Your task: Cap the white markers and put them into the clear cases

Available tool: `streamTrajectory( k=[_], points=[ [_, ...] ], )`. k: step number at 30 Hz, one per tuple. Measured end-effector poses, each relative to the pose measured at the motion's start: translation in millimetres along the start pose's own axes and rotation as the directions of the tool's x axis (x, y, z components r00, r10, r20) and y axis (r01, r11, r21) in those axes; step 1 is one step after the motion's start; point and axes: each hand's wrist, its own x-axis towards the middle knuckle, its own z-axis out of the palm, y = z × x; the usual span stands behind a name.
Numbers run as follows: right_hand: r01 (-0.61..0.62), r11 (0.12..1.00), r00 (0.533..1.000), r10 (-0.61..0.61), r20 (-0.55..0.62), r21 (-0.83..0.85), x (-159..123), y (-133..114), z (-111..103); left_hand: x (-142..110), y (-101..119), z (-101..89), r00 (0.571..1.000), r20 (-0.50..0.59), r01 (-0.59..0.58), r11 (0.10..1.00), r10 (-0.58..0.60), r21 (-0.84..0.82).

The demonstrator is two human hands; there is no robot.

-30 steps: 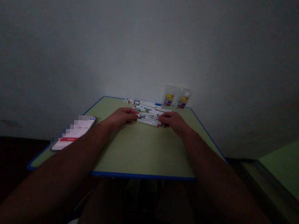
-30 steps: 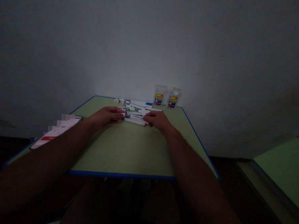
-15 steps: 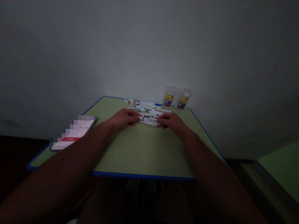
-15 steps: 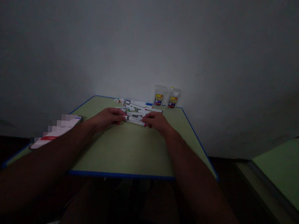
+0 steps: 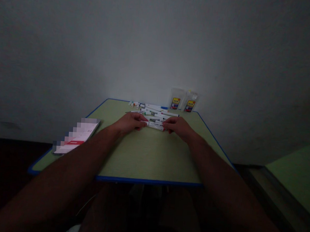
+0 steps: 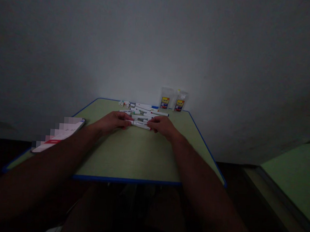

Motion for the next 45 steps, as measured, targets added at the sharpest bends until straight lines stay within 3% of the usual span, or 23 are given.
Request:
streamTrajectory(
  k=[5, 11, 17, 31, 39, 45],
  points=[
    [-0.010, 1.000, 1.000, 0.011, -0.016, 0.013, -0.9, -2.2, 1.4, 0.5, 0.3, -0.6, 1.000, -0.012, 0.008, 1.000, -0.008, 0.002],
    [-0.065, 0.979, 0.994, 0.080, -0.071, 0.194, -4.9, -14.6, 2.7, 5.5, -4.7, -2.4, 0.999, -0.033, -0.007, 0.997, 0.004, -0.072],
    [-0.078, 0.961, 0.987, 0.113, -0.117, 0.265, -5.3, -20.0, 1.8, 4.5, -3.0, -2.9, 0.999, -0.051, 0.012, 0.995, -0.017, -0.095],
    [-0.025, 0.993, 0.986, 0.044, -0.162, 0.113, -1.6, -8.8, -3.7, 6.1, -7.2, -4.6, 0.996, -0.085, -0.009, 0.999, 0.006, -0.041],
    [-0.030, 0.988, 0.982, 0.057, -0.178, 0.154, -1.3, -6.7, -5.0, 3.0, -3.6, 0.9, 0.994, -0.100, -0.043, 0.995, 0.034, -0.085],
    [-0.036, 0.988, 0.976, 0.067, -0.209, 0.147, -0.1, -4.8, -6.1, 2.7, -4.8, 8.0, 0.983, -0.167, -0.075, 0.997, 0.074, 0.000]
  ],
)
